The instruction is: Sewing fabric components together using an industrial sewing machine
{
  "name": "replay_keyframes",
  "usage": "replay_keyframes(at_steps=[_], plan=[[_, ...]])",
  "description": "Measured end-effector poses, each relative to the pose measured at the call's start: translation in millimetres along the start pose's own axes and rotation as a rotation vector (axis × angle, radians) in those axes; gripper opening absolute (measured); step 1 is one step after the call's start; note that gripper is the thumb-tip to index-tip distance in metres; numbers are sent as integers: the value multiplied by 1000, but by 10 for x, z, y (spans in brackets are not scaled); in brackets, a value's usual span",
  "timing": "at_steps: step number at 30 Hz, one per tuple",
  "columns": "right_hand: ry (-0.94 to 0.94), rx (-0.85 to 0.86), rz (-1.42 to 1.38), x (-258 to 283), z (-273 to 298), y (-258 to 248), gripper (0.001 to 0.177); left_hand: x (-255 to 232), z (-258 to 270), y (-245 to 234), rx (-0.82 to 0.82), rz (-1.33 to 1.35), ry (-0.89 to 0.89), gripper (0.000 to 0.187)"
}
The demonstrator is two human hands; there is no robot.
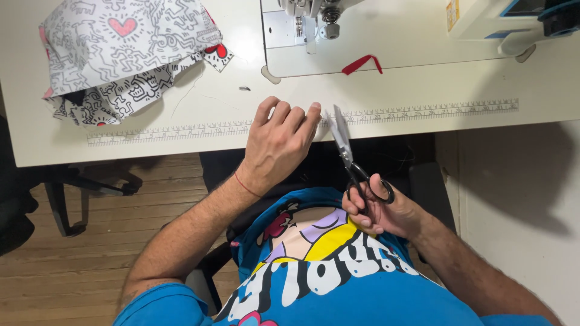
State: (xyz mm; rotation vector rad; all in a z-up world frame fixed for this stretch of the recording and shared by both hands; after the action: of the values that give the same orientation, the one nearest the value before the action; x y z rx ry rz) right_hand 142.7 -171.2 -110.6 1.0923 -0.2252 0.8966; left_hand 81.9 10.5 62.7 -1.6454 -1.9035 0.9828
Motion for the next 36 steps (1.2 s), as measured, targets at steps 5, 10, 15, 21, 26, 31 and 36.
replay_keyframes(at_steps=[5, 10, 15, 21, 26, 31, 36], plan=[[-22, -88, 37, 43, -23, -44, 60, 71, 39, 9, -11, 0, 1, 9], [-15, -169, 54, 97, 30, -55, 55, 94, 39, 7, -2, 17, 5, 10], [-113, -456, 547, 841, 330, -286, 45, 231, 42, -33, -7, 113, -76, 9], [188, -1195, 1585, 2273, 1287, -447, 41, 549, 2, -86, 34, 516, -405, 15], [108, -1161, 1911, 2476, 1288, -1144, 34, 709, -7, -40, -39, 715, -600, 17], [-42, -1059, 2295, 2545, 1128, -1047, 39, 783, -49, -89, -141, 872, -735, 19], [-677, -666, 1750, 2407, 488, 849, 19, 744, -32, -154, -181, 740, -696, 15]])
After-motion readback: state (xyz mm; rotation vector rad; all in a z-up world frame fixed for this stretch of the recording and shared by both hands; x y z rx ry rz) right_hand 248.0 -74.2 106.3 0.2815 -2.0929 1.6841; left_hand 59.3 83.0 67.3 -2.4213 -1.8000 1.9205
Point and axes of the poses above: each hand's wrist, its own z-axis away from the middle knuckle, its own y-axis out of the palm, x = y × z, the point moved 10 cm from there along -z, towards the middle knuckle, and after that the axes turned 9 degrees about z, right-handed, at the moved point
